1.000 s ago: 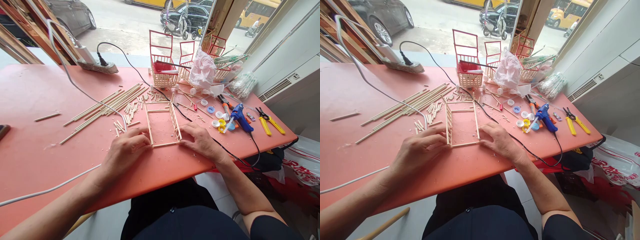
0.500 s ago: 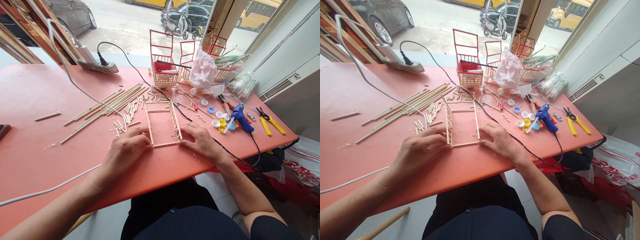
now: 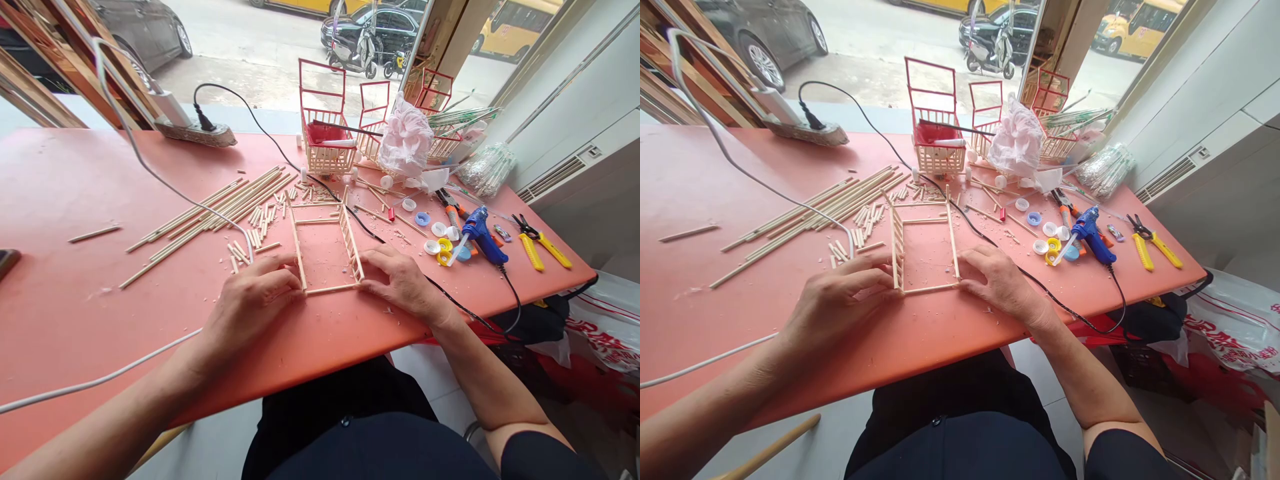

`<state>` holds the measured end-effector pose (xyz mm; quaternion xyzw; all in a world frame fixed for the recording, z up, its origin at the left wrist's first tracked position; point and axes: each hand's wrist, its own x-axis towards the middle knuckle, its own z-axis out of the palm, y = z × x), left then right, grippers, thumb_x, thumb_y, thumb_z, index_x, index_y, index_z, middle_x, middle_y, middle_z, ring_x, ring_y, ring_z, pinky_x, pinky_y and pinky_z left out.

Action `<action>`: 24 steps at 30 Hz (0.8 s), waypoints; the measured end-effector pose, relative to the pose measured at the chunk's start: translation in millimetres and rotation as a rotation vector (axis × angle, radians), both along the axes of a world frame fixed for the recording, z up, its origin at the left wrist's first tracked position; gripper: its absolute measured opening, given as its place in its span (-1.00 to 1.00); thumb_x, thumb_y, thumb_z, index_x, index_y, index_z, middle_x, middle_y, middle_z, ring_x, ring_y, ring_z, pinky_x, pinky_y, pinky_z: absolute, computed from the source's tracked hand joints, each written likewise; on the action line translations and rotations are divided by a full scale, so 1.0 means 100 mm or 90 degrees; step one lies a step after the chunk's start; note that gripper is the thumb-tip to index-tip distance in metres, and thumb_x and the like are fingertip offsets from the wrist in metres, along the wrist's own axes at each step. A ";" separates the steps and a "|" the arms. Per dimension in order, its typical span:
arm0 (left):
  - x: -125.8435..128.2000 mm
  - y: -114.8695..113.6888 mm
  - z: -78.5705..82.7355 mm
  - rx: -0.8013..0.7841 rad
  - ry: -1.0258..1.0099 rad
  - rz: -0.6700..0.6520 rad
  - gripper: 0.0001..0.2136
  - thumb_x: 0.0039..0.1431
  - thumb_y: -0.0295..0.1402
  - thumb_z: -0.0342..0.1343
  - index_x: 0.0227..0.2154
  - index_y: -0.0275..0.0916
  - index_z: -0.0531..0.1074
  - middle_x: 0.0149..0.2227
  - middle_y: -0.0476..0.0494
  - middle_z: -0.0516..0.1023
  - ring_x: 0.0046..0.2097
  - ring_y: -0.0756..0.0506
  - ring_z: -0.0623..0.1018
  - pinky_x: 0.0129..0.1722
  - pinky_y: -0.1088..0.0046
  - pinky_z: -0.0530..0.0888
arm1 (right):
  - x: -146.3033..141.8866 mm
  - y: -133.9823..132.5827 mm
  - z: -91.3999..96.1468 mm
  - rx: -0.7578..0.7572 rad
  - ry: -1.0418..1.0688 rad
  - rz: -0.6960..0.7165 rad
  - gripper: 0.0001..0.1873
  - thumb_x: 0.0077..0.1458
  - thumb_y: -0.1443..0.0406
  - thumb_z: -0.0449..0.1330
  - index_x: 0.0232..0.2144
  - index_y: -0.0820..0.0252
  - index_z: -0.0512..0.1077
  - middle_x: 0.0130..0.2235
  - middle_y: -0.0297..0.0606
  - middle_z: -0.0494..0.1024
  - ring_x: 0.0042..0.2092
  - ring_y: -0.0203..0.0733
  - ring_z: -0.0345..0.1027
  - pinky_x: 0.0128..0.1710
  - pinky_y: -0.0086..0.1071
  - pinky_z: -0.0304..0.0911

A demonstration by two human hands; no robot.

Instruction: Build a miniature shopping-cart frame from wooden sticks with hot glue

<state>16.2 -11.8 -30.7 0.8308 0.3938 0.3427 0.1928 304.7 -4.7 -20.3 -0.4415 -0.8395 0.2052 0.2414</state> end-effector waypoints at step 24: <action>-0.01 0.02 -0.02 0.011 0.022 -0.007 -0.81 0.33 -0.42 0.12 -0.44 -0.20 0.49 -0.03 -0.11 0.61 -0.06 -0.06 0.61 -0.08 0.47 0.43 | 0.00 -0.01 -0.01 0.006 0.001 0.005 -0.65 0.24 0.17 0.33 0.02 0.20 0.53 0.02 -0.08 0.60 0.06 0.01 0.47 0.10 -0.20 0.36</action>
